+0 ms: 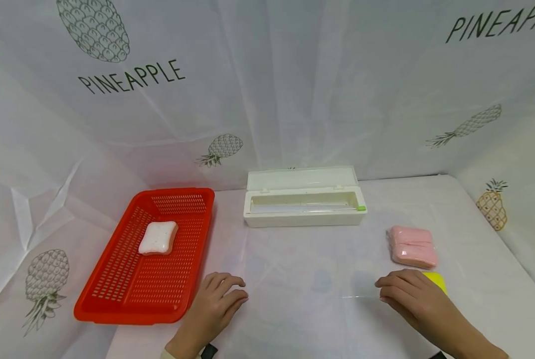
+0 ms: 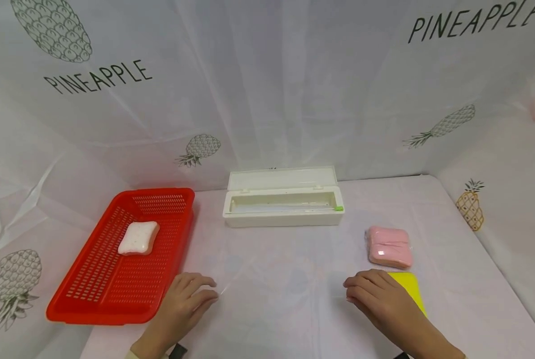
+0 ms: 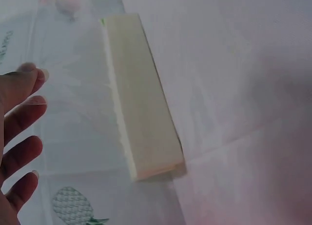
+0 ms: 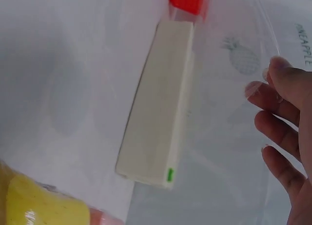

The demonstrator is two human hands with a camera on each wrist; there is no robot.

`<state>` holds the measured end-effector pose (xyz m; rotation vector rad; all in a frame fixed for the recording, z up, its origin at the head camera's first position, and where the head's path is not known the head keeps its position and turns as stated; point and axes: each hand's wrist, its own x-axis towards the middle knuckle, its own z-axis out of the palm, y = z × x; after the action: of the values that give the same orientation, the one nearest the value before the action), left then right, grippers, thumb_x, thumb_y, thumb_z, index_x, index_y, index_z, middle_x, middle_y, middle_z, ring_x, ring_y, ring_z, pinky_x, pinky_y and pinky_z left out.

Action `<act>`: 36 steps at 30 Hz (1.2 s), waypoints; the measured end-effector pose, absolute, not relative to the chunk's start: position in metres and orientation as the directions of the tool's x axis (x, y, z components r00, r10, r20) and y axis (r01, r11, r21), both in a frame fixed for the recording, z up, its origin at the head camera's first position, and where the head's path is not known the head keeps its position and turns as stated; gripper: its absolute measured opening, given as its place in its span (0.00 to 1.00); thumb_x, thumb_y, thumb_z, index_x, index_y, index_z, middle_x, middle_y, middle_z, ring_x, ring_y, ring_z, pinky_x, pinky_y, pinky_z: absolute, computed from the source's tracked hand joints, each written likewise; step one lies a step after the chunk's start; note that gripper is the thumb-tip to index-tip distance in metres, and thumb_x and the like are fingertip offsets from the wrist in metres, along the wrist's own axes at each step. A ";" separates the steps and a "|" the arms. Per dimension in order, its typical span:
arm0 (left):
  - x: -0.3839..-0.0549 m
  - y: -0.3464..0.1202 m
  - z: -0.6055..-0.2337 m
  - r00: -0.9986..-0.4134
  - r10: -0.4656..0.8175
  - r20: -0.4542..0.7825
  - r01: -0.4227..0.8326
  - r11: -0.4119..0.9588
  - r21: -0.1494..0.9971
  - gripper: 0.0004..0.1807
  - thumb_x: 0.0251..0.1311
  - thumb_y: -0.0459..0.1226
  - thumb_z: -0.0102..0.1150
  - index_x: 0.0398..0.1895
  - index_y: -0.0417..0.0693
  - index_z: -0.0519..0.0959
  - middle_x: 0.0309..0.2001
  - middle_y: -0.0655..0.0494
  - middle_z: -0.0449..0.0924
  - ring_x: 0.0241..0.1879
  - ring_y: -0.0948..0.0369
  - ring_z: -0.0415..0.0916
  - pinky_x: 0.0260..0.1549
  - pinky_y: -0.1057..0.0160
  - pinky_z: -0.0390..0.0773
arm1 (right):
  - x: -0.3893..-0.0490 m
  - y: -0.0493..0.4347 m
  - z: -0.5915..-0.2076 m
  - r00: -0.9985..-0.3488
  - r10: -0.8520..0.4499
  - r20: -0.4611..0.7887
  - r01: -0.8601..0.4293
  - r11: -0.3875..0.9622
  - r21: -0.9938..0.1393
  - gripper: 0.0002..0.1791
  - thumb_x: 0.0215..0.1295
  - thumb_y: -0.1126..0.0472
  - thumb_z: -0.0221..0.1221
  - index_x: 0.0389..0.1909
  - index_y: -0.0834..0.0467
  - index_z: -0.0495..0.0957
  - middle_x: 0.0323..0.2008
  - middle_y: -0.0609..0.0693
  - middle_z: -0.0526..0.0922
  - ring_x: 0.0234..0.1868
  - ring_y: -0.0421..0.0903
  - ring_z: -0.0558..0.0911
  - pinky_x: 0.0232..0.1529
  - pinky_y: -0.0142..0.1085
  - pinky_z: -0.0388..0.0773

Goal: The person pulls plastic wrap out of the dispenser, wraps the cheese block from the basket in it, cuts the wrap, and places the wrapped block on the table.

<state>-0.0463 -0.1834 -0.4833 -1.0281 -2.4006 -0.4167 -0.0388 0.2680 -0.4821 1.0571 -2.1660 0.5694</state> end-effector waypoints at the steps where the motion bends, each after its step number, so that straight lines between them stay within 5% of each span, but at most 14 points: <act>1: -0.046 -0.184 -0.484 -0.598 0.587 0.546 0.737 0.670 0.086 0.27 0.83 0.53 0.42 0.35 0.57 0.89 0.44 0.62 0.85 0.46 0.59 0.78 0.48 0.53 0.80 | -0.038 0.269 -0.485 -0.479 -0.523 0.705 -0.799 0.592 -0.104 0.27 0.88 0.46 0.42 0.35 0.52 0.85 0.41 0.39 0.86 0.43 0.41 0.80 0.64 0.23 0.63; 7: -0.051 -0.182 -0.473 -0.542 0.559 0.628 0.743 0.668 0.046 0.24 0.83 0.50 0.46 0.33 0.54 0.88 0.41 0.60 0.85 0.43 0.58 0.78 0.49 0.57 0.74 | -0.039 0.267 -0.472 -0.454 -0.482 0.749 -0.789 0.608 -0.087 0.27 0.88 0.48 0.44 0.35 0.58 0.84 0.37 0.45 0.86 0.42 0.45 0.79 0.68 0.23 0.62; 11: -0.061 -0.176 -0.449 -0.458 0.505 0.732 0.728 0.686 -0.017 0.25 0.83 0.48 0.48 0.31 0.50 0.89 0.38 0.57 0.87 0.41 0.55 0.78 0.47 0.56 0.71 | -0.045 0.262 -0.452 -0.377 -0.405 0.833 -0.769 0.638 -0.038 0.28 0.86 0.50 0.47 0.31 0.64 0.84 0.31 0.52 0.87 0.36 0.51 0.80 0.67 0.25 0.62; 15: -0.074 -0.169 -0.424 -0.362 0.460 0.811 0.709 0.701 -0.081 0.23 0.82 0.46 0.52 0.31 0.47 0.90 0.37 0.53 0.87 0.40 0.51 0.78 0.44 0.52 0.68 | -0.052 0.262 -0.434 -0.378 -0.343 0.860 -0.710 0.703 -0.032 0.31 0.86 0.49 0.48 0.31 0.68 0.84 0.29 0.57 0.87 0.33 0.56 0.80 0.65 0.25 0.60; 23: -0.098 -0.158 -0.388 -0.218 0.381 0.899 0.699 0.703 -0.128 0.19 0.77 0.43 0.59 0.29 0.44 0.89 0.36 0.50 0.87 0.38 0.47 0.76 0.42 0.48 0.64 | -0.073 0.254 -0.409 -0.260 -0.167 0.951 -0.653 0.756 -0.045 0.28 0.84 0.53 0.53 0.27 0.70 0.83 0.29 0.63 0.86 0.30 0.60 0.75 0.45 0.37 0.64; 27: -0.098 -0.159 -0.384 -0.216 0.380 0.900 0.712 0.692 -0.121 0.20 0.77 0.43 0.59 0.29 0.44 0.89 0.36 0.49 0.87 0.38 0.47 0.76 0.42 0.48 0.64 | -0.072 0.253 -0.405 -0.228 -0.137 0.964 -0.662 0.748 -0.050 0.29 0.83 0.52 0.55 0.25 0.70 0.82 0.27 0.63 0.85 0.29 0.60 0.75 0.45 0.36 0.64; 29: -0.094 -0.161 -0.387 -0.233 0.398 0.887 0.729 0.675 -0.111 0.20 0.78 0.44 0.59 0.29 0.44 0.89 0.36 0.49 0.87 0.38 0.48 0.76 0.42 0.49 0.65 | -0.067 0.255 -0.406 -0.261 -0.179 0.948 -0.683 0.729 -0.051 0.30 0.84 0.51 0.53 0.25 0.69 0.82 0.26 0.62 0.85 0.30 0.59 0.75 0.50 0.31 0.65; 36: -0.069 -0.176 -0.422 -0.378 0.496 0.781 0.793 0.609 -0.003 0.23 0.80 0.48 0.54 0.29 0.49 0.89 0.38 0.55 0.87 0.40 0.54 0.77 0.45 0.58 0.70 | -0.046 0.260 -0.427 -0.272 -0.378 0.885 -0.826 0.563 -0.013 0.28 0.85 0.53 0.51 0.27 0.67 0.82 0.28 0.56 0.85 0.34 0.51 0.77 0.66 0.24 0.64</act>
<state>-0.0687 -0.1760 -0.4220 -1.0148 -2.0540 -0.4847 -0.0459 0.2604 -0.4273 0.9795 -1.8716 0.6085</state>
